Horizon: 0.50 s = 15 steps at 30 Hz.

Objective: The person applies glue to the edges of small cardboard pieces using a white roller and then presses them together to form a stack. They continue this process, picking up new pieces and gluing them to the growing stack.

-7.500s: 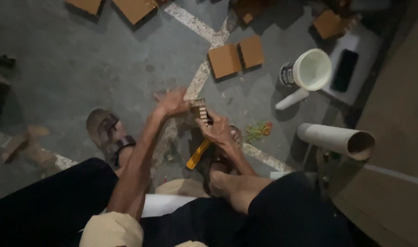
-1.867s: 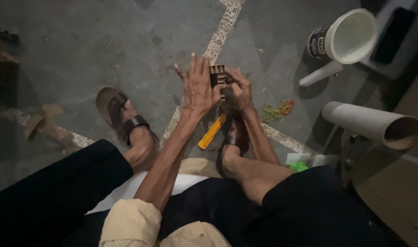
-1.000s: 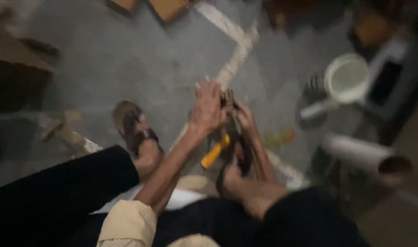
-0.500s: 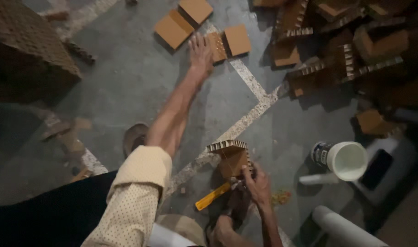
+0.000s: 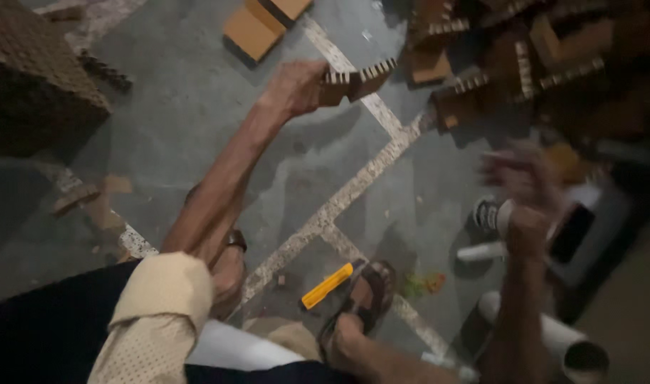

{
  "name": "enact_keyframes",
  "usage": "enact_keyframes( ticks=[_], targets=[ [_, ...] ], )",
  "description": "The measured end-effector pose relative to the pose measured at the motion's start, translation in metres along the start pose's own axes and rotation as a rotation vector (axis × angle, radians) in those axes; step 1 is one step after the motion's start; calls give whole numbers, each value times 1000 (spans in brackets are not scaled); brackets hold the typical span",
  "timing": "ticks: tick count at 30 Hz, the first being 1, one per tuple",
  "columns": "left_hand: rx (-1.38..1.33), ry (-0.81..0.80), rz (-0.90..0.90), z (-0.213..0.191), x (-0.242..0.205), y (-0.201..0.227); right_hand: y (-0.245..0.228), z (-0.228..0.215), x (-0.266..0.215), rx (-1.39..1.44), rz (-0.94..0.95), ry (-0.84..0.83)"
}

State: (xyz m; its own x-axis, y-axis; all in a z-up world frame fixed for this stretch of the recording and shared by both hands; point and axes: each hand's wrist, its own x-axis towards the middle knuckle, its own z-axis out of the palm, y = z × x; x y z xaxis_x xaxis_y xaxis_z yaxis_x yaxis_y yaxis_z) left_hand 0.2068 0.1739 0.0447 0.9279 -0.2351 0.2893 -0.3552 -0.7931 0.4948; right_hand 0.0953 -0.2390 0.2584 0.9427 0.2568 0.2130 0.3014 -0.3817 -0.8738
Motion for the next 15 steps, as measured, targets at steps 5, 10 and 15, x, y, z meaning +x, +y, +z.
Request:
enact_keyframes(
  ticks=[5, 10, 15],
  targets=[
    [-146, -35, 165, -40, -64, 110, -14, 75, 16, -994, -587, -108],
    [-144, -11, 59, -8, -105, 143, 50, 115, -52, -444, 253, -407],
    [-79, 106, 59, 62, -139, 162, 98, 180, -139, -496, 91, -37]
  ],
)
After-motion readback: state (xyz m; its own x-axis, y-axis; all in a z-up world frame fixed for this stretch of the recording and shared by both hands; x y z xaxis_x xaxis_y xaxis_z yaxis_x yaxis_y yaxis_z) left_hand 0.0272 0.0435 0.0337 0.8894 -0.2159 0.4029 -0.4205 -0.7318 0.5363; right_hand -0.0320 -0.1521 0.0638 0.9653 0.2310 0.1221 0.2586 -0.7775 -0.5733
